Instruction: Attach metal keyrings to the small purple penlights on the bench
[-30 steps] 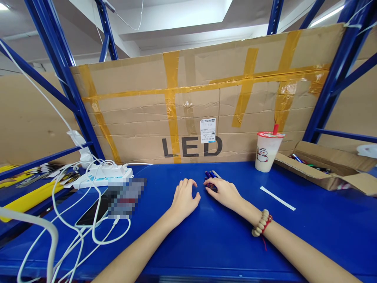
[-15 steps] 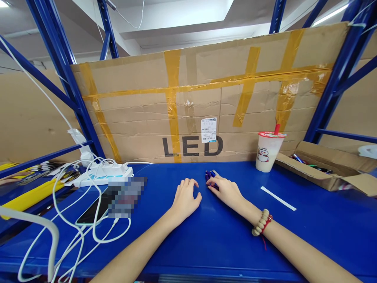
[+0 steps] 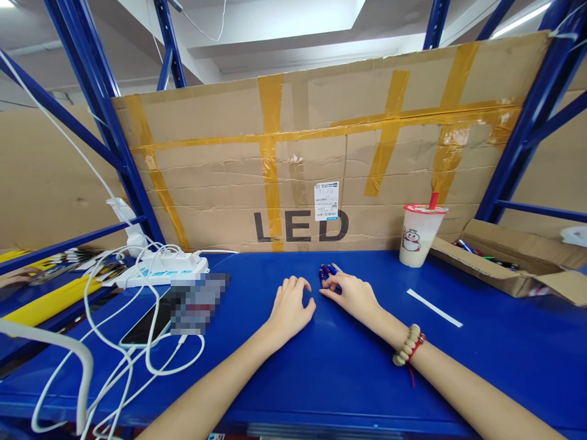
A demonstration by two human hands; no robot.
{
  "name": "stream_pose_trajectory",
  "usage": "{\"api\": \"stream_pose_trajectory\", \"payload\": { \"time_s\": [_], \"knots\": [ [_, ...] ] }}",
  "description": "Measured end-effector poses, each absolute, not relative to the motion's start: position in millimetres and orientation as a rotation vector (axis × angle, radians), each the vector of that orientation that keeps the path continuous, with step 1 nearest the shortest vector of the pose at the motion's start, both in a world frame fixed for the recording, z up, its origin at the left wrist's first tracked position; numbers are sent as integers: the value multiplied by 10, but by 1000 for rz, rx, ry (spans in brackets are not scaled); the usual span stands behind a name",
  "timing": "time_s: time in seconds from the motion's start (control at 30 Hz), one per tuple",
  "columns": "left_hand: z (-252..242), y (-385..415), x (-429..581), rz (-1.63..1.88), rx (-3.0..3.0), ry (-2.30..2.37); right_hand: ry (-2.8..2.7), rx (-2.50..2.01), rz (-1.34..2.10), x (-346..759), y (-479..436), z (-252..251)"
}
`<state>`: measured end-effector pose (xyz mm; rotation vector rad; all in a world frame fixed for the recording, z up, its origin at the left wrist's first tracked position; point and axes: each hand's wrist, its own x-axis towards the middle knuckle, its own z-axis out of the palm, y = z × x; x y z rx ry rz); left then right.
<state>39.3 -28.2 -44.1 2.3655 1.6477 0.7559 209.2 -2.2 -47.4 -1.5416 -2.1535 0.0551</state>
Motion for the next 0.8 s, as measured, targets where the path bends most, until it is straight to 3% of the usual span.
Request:
{"api": "stream_pose_trajectory", "payload": {
  "time_s": [0.8],
  "knots": [
    [-449,-277,386,765,2379,1633,-2183,-1652,72,2090,-1,-511]
  ]
}}
